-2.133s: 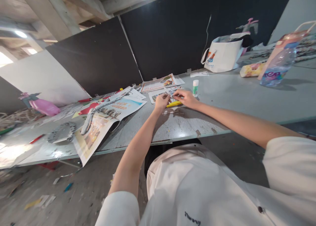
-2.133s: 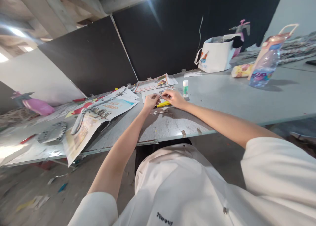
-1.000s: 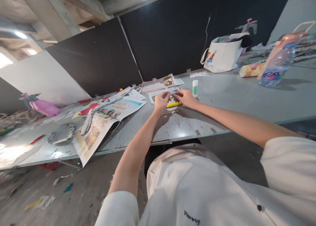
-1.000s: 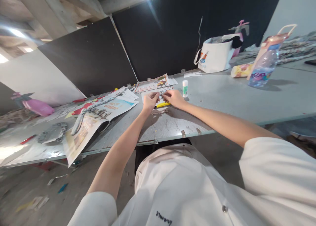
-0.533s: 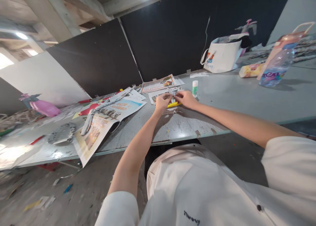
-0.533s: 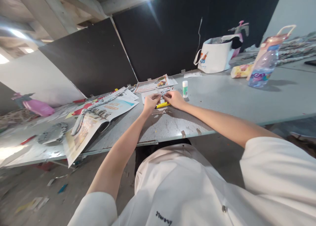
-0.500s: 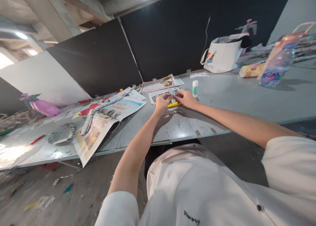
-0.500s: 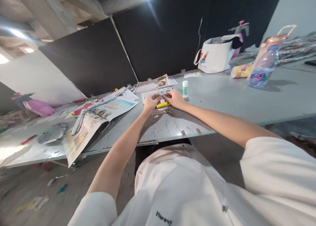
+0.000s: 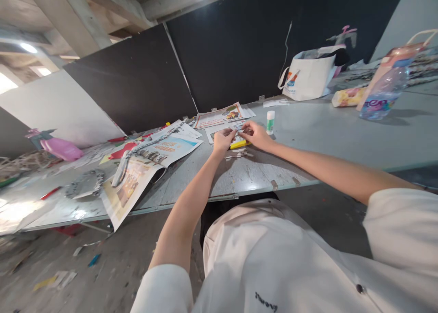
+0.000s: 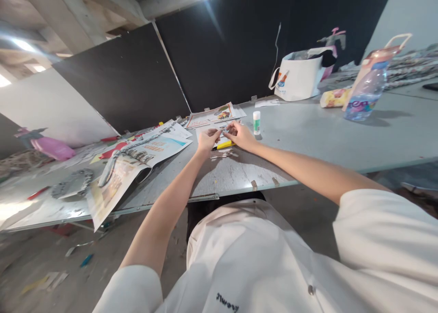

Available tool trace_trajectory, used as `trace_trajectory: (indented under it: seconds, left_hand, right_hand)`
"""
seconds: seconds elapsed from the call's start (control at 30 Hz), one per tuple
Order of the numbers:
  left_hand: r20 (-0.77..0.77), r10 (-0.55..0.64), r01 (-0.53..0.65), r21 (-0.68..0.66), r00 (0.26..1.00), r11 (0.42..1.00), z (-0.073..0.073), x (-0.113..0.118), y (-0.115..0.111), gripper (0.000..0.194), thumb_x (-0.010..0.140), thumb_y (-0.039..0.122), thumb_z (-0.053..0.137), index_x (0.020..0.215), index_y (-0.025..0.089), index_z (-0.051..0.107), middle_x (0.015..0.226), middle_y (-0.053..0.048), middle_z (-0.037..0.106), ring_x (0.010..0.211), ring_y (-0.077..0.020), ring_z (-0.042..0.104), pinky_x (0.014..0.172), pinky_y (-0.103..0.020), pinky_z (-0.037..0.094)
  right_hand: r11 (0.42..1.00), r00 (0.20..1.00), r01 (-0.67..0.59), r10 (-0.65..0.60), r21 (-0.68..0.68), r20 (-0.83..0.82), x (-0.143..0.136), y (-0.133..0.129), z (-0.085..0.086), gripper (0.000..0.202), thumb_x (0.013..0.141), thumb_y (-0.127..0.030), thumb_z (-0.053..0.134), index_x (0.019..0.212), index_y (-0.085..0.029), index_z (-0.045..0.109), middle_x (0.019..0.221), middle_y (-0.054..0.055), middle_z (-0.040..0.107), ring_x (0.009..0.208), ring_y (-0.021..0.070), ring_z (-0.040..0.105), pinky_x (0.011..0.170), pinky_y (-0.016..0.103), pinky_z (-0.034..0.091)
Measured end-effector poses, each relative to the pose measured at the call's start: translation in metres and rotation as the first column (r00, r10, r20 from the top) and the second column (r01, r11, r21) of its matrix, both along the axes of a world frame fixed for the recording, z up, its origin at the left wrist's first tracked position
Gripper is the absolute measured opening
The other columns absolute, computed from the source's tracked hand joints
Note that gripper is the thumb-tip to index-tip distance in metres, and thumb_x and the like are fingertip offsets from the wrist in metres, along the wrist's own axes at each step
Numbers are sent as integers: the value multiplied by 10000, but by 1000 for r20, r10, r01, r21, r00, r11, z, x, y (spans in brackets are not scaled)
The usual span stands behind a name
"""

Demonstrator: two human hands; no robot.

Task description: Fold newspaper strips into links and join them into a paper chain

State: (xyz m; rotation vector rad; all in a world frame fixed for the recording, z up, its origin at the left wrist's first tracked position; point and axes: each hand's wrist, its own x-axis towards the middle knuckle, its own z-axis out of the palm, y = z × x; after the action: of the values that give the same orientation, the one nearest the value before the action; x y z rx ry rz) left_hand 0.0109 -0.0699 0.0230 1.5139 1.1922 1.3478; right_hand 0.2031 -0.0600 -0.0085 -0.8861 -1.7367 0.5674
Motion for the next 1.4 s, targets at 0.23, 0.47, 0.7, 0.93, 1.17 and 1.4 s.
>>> trace_trajectory:
  seconds: [0.23,0.47,0.7,0.93,1.17,1.4]
  left_hand:
    - [37,-53,53,-20,998,998,4,0,-4,270,930,345,891,836,159,720,635,15,636,600,-94,572,623,-230,454]
    - [27,-101,101,-24,995,995,4,1,-4,324,928,348,904,785,157,684,585,21,603,563,-90,544,586,-225,399]
    - [53,-175,176,-7,983,984,3,0,-7,339,913,411,911,824,161,699,610,27,600,585,-93,533,608,-239,405]
    - [-40,-204,205,43,978,978,-2,-2,-6,327,912,442,892,816,166,746,727,-5,677,751,-129,620,702,-242,460]
    - [106,-158,167,-85,982,982,1,2,3,245,1074,303,712,880,175,633,841,-14,717,688,-106,649,673,-233,498]
    - [-54,-252,251,-28,966,968,0,-4,0,284,1090,310,696,850,160,678,617,49,526,515,-68,452,550,-216,358]
  right_hand:
    - [995,994,-89,92,-43,60,1,-7,4,646,944,-889,664,975,-254,775,785,45,761,696,247,715,689,390,557]
    - [991,993,-114,116,-65,27,0,-10,7,682,913,-917,676,845,-244,767,769,70,784,698,248,734,691,381,590]
    - [991,994,-110,110,-83,-1,2,-5,3,690,901,-920,697,813,-237,749,766,94,797,680,257,750,702,402,615]
    - [994,994,-93,96,-64,51,4,-9,6,679,939,-895,672,836,-228,754,718,75,759,667,251,730,689,385,577]
    - [997,994,-75,77,-31,80,3,-12,9,628,1009,-844,608,881,-237,706,688,47,719,624,227,665,658,371,508]
    - [1000,999,-13,11,26,52,6,-14,13,620,1054,-815,536,913,-236,707,688,32,689,652,223,629,703,366,479]
